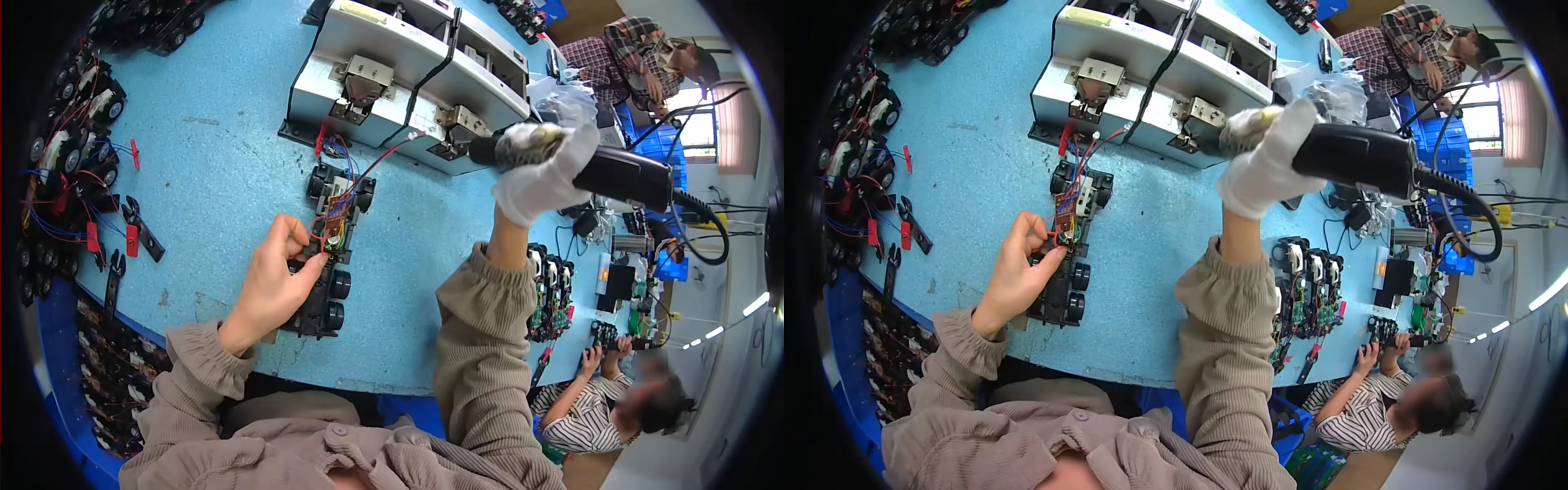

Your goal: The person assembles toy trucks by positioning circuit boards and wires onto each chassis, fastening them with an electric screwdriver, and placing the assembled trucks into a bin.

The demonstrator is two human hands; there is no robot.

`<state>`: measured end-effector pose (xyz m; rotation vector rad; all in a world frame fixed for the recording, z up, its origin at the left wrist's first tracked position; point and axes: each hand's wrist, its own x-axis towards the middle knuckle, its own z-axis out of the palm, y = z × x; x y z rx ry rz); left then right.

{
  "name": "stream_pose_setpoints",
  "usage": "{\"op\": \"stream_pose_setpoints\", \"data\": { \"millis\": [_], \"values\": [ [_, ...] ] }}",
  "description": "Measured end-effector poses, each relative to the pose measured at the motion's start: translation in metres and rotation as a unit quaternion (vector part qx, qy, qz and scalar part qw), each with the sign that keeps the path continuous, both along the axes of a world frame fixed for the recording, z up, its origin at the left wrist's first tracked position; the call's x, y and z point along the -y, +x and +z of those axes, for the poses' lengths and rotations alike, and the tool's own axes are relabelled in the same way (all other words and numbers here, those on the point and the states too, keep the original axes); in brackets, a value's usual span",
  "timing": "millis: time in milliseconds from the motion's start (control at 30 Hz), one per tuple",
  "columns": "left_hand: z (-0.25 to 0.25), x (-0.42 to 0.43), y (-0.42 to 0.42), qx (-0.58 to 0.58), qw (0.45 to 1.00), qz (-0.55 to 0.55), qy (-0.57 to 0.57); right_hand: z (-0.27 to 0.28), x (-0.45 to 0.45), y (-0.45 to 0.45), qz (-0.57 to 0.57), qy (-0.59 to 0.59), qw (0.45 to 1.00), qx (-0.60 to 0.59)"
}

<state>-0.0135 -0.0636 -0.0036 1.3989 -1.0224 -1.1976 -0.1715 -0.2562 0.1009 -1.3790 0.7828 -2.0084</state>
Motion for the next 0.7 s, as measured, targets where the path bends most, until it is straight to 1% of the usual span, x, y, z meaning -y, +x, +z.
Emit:
{"op": "stream_pose_setpoints", "data": {
  "millis": [67, 100, 167, 200, 267, 300, 333, 500, 600, 633, 700],
  "values": [
    [0.0, 0.001, -0.001, 0.014, 1.0, 0.004, -0.007, 0.0, -0.023, -0.001, 0.076, 0.046, 0.994, 0.068],
    [-0.001, -0.002, -0.002, 0.018, 1.0, 0.006, -0.004, -0.007, -0.03, -0.007, 0.065, 0.072, 0.994, 0.059],
    [-0.004, -0.002, -0.007, -0.007, 0.999, 0.027, -0.035, -0.01, -0.055, -0.023, 0.212, 0.074, 0.97, 0.097],
    [-0.004, -0.003, -0.009, -0.017, 0.998, 0.043, -0.044, -0.006, -0.068, -0.027, 0.234, 0.108, 0.961, 0.102],
    [-0.006, -0.004, -0.012, -0.011, 0.997, 0.056, -0.061, -0.005, -0.088, -0.025, 0.339, 0.106, 0.923, 0.146],
    [-0.008, -0.004, -0.013, -0.021, 0.996, 0.058, -0.071, -0.005, -0.097, -0.019, 0.341, 0.099, 0.925, 0.132],
    [-0.009, -0.003, -0.012, -0.031, 0.994, 0.058, -0.084, -0.006, -0.108, -0.013, 0.32, 0.101, 0.932, 0.139],
    [-0.006, -0.002, -0.009, -0.039, 0.996, 0.059, -0.054, -0.023, -0.116, 0.005, 0.354, 0.047, 0.93, 0.082],
    [-0.005, -0.001, -0.01, -0.052, 0.996, 0.055, -0.049, -0.026, -0.117, 0.016, 0.336, 0.067, 0.938, 0.047],
    [-0.004, -0.001, -0.009, -0.055, 0.996, 0.054, -0.047, -0.03, -0.115, 0.017, 0.374, 0.059, 0.923, 0.076],
    [-0.005, -0.002, -0.007, -0.059, 0.996, 0.046, -0.048, -0.033, -0.112, 0.019, 0.389, 0.063, 0.916, 0.07]
  ]
}}
